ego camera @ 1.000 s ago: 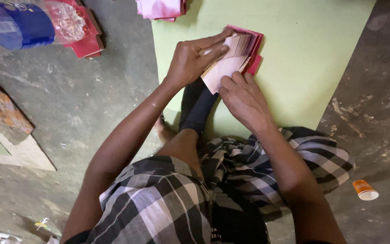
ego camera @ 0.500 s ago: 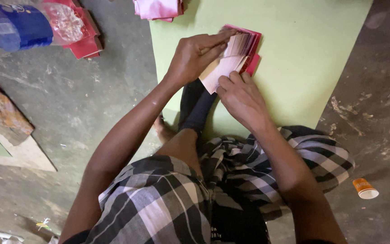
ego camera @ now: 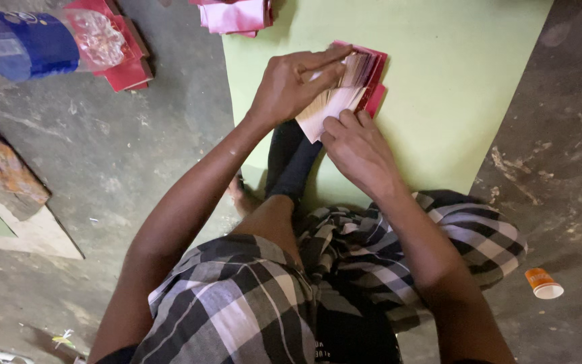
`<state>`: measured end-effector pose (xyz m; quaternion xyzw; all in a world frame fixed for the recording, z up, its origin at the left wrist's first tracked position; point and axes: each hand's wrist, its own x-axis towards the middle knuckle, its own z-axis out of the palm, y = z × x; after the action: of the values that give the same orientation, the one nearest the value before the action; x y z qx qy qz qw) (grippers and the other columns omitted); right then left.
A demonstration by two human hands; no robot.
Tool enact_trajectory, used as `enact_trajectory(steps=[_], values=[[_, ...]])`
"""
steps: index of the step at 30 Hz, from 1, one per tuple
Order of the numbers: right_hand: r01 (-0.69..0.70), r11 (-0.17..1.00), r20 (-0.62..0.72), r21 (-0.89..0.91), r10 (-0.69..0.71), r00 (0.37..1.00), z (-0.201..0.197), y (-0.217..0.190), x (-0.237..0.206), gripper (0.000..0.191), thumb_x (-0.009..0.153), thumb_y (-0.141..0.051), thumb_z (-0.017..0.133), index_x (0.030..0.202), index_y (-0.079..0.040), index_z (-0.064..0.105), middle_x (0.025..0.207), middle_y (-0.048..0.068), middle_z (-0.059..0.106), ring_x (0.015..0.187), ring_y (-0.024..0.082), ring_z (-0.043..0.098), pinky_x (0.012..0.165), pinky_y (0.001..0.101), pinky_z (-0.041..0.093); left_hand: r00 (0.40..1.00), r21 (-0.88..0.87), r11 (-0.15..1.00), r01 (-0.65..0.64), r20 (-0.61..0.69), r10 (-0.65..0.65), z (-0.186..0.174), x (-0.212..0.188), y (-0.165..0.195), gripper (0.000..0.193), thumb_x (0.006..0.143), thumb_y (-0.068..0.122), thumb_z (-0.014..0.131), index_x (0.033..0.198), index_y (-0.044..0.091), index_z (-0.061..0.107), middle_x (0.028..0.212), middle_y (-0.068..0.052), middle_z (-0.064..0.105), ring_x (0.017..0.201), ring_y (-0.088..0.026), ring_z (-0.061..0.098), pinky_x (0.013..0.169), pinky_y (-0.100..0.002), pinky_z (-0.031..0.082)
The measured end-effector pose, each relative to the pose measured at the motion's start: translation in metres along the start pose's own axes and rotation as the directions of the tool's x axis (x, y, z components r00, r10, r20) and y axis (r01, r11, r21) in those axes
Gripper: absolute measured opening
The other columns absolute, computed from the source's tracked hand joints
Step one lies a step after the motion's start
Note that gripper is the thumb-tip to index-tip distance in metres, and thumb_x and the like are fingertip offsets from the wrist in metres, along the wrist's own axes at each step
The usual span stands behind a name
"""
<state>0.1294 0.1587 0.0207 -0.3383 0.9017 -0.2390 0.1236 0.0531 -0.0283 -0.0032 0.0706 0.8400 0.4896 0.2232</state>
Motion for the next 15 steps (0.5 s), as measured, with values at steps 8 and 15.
enact_trajectory(steps=[8, 15], values=[[0.013, 1.000, -0.005, -0.019, -0.013, 1.000, 0.001, 0.002, -0.001, 0.009, 0.084, -0.011, 0.063, 0.081, -0.009, 0.071, 0.092, 0.006, 0.059, 0.097, 0.024, 0.058, 0.087, 0.0402, 0.046, 0.989, 0.035, 0.993, -0.111, -0.099, 0.114, 0.006, 0.002, 0.004, 0.035, 0.101, 0.026, 0.074, 0.132, 0.012, 0.071, 0.125, -0.013, 0.075, 0.113, -0.022, 0.075, 0.097, -0.032, 0.059], [0.017, 1.000, -0.025, 0.016, -0.017, 1.000, 0.000, 0.002, 0.000, 0.010, 0.085, -0.011, 0.063, 0.085, -0.007, 0.072, 0.093, 0.006, 0.060, 0.099, 0.024, 0.058, 0.086, 0.0403, 0.046, 1.000, -0.012, 1.000, -0.023, -0.022, 0.023, 0.001, 0.005, 0.011, 0.033, 0.098, 0.025, 0.075, 0.129, 0.013, 0.072, 0.117, -0.011, 0.077, 0.108, -0.020, 0.077, 0.093, -0.032, 0.059]])
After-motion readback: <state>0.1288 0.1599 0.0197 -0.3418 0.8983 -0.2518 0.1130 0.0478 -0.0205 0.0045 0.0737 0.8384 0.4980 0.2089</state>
